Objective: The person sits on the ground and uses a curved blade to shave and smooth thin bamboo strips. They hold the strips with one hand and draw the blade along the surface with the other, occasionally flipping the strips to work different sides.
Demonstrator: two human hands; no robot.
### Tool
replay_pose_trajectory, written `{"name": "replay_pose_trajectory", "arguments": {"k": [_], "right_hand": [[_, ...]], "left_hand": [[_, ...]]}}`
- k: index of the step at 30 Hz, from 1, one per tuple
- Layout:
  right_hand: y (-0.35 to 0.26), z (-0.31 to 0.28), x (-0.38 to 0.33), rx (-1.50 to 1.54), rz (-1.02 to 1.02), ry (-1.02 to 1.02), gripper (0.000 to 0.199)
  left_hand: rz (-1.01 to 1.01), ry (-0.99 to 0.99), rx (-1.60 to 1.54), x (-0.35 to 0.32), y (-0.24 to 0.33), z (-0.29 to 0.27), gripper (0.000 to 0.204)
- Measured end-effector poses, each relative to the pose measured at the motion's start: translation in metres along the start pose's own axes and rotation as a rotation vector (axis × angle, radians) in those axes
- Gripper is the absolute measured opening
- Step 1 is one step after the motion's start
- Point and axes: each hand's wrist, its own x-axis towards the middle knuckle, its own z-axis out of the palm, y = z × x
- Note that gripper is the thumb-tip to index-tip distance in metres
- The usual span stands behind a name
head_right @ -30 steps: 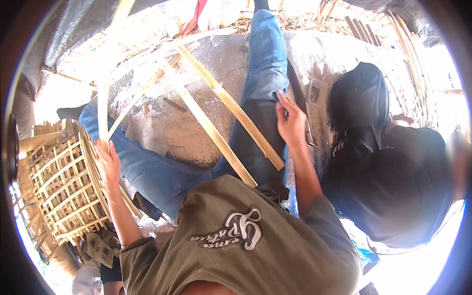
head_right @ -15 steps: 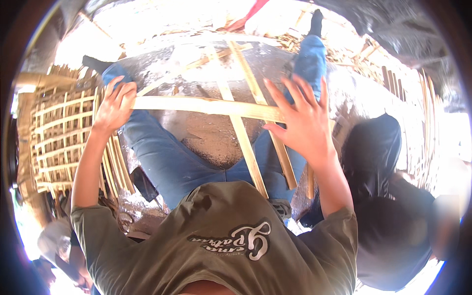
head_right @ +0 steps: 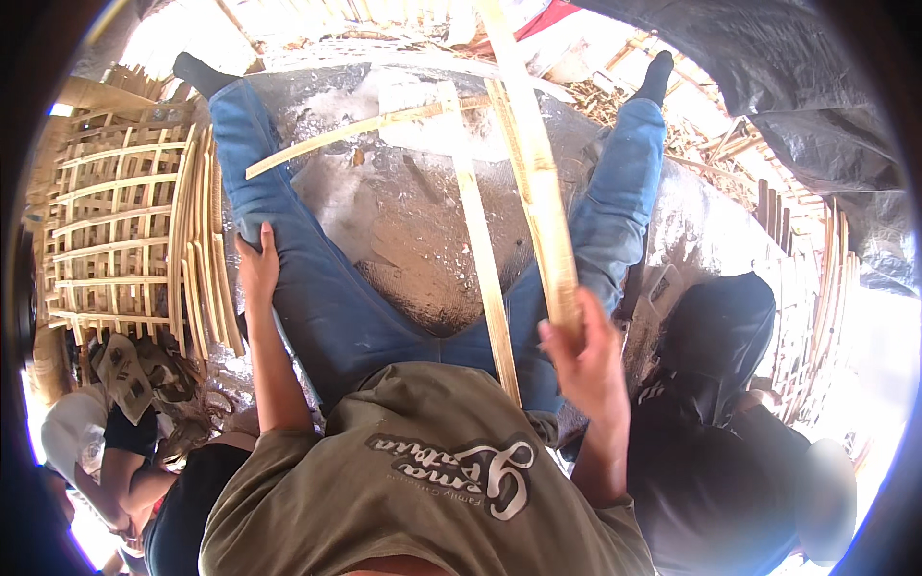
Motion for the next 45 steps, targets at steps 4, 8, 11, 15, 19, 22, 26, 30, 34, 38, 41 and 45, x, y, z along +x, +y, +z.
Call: {"name": "replay_pose_trajectory", "arguments": {"k": [4,8,11,15,19,22,26,30,34,38,41,45], "right_hand": [[-0.002,0.045,-0.011,0.393,0.191,-0.172,0.037],[-0.02,0.078,-0.012,0.346,0.099,-0.185,0.038],[-0.026,0.101,-0.018,0.393,0.06,-0.21,0.036],[-0.017,0.126,-0.024,0.209,0.006,-0.216,0.034],[-0.006,0.14,-0.033,0.269,0.012,-0.203,0.035],[-0.002,0.144,-0.033,0.252,0.003,-0.199,0.042],[-0.001,0.143,-0.037,0.226,-0.014,-0.185,0.047],[-0.016,0.128,-0.033,0.121,-0.04,-0.246,0.053],[-0.019,0.115,-0.032,0.101,-0.077,-0.237,0.065],[-0.03,0.1,-0.021,-0.292,-0.182,-0.231,0.066],[-0.056,0.069,0.004,-0.473,-0.087,-0.357,0.064],[-0.027,0.048,0.079,-0.398,-0.305,0.036,0.067]], "left_hand": [[0.412,0.312,0.124,0.004,0.012,0.002,0.062],[0.619,0.144,-0.309,-0.036,0.096,-0.008,0.057],[0.273,-0.508,-0.784,-0.048,0.113,0.041,0.068],[-0.08,-0.91,-1.026,-0.059,0.15,0.069,0.076],[-0.032,-0.94,-1.038,-0.056,0.153,0.092,0.072],[-0.028,-0.881,-1.119,-0.062,0.161,0.092,0.057],[-0.042,-0.91,-1.209,-0.064,0.171,0.089,0.05],[0.029,-0.906,-1.231,-0.066,0.172,0.097,0.045],[0.047,-0.964,-1.202,-0.063,0.172,0.105,0.043],[0.082,-0.98,-1.105,-0.063,0.171,0.107,0.04],[0.078,-0.99,-1.054,-0.057,0.166,0.097,0.037],[0.112,-1.011,-0.986,-0.053,0.161,0.108,0.037]]}}
